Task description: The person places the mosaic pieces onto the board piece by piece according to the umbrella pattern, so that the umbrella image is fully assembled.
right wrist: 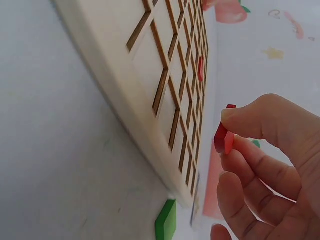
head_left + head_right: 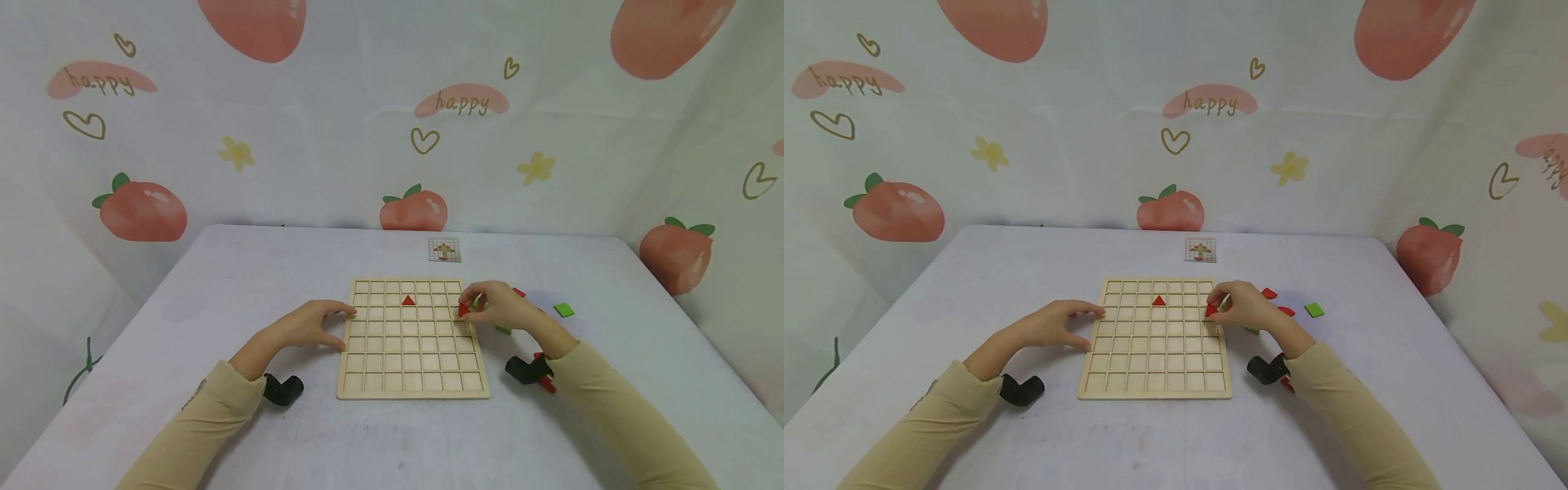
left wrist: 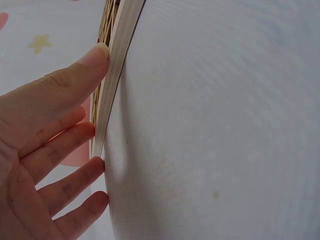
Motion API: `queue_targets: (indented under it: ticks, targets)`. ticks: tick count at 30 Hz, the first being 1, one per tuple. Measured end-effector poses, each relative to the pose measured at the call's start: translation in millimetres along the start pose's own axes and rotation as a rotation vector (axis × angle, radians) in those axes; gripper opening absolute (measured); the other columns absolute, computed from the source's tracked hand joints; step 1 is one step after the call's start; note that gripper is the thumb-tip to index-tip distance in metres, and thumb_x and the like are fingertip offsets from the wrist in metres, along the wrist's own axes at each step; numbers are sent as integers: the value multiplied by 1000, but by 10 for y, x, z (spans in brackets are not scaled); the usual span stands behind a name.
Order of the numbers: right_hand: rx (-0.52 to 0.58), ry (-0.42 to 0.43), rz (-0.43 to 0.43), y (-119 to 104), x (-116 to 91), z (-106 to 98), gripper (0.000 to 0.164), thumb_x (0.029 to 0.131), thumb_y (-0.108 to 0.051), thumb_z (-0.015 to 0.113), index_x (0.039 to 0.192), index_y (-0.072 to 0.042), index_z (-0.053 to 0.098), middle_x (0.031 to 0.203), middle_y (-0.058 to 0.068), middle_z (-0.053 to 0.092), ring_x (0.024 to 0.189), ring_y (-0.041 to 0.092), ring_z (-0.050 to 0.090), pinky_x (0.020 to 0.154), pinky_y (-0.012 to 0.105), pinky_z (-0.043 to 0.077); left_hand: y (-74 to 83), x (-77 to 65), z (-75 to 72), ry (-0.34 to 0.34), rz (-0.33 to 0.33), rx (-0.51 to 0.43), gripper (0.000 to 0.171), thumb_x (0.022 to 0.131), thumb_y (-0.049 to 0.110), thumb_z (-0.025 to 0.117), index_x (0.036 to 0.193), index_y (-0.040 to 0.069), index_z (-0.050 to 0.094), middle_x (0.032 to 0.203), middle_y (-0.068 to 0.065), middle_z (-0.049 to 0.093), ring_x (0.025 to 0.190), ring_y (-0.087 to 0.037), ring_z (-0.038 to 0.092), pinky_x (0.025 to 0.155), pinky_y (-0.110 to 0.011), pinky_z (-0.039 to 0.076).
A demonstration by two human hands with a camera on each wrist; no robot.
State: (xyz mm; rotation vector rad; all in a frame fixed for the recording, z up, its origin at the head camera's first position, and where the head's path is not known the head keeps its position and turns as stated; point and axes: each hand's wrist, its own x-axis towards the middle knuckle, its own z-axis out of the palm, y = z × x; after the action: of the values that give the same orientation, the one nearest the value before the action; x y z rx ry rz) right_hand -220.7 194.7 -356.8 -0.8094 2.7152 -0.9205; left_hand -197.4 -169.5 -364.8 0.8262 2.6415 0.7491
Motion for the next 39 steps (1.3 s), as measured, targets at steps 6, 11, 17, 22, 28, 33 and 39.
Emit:
queue_targets:
  ticks: [6, 11, 17, 22, 28, 33, 39]
  targets:
    - [12, -7, -27, -63, 71, 30, 21, 78, -10, 72, 96, -1, 65, 90, 9, 67, 69, 11, 57, 63, 20, 48, 4, 1, -9, -3, -7, 7, 62, 74, 24, 78, 127, 2, 55, 130, -14, 58, 126, -36, 48, 105, -49, 40]
    - [27, -26, 1, -102, 123, 55, 23, 78, -11, 73, 97, -1, 65, 90, 9, 67, 70, 10, 56, 61, 20, 46, -4, 5, -6, -4, -15, 7, 61, 74, 24, 78, 127, 2, 56, 130, -14, 58, 126, -36, 48, 105, -49, 40]
    - [36, -32, -6, -135, 156, 77, 21, 78, -8, 72, 97, -1, 65, 91, 10, 67, 71, 11, 56, 61, 19, 47, -1, 5, -8, -2, -12, 11, 61, 74, 24, 78, 126, 2, 56, 130, -14, 58, 126, -36, 48, 105, -49, 40]
    - [18, -41, -18, -163, 198, 111, 20, 78, -7, 70, 97, -1, 66, 91, 10, 67, 71, 10, 55, 63, 19, 48, -1, 3, -4, -1, -11, 15, 61, 74, 25, 78, 126, 3, 56, 130, -14, 58, 126, -36, 48, 105, -49, 40]
    - [7, -63, -35, -202, 270, 157, 21, 78, -8, 71, 97, -2, 66, 88, 9, 66, 70, 9, 54, 63, 19, 47, 9, -1, 2, -2, -21, 6, 61, 74, 25, 78, 126, 3, 56, 131, -14, 58, 127, -36, 47, 105, -49, 40]
    - [0, -84, -60, -228, 336, 193, 19, 78, -9, 71, 95, -2, 67, 89, 8, 67, 70, 8, 54, 64, 18, 47, 17, 2, -6, -1, -20, 9, 61, 74, 25, 78, 126, 3, 56, 130, -14, 58, 127, -36, 47, 105, -49, 40]
    - [-15, -119, -77, -228, 428, 245, 19, 78, -8, 71, 95, -2, 67, 87, 9, 67, 69, 8, 54, 65, 19, 47, 17, -4, -6, -4, -27, -2, 61, 74, 25, 79, 126, 3, 56, 131, -14, 57, 127, -36, 46, 106, -49, 39]
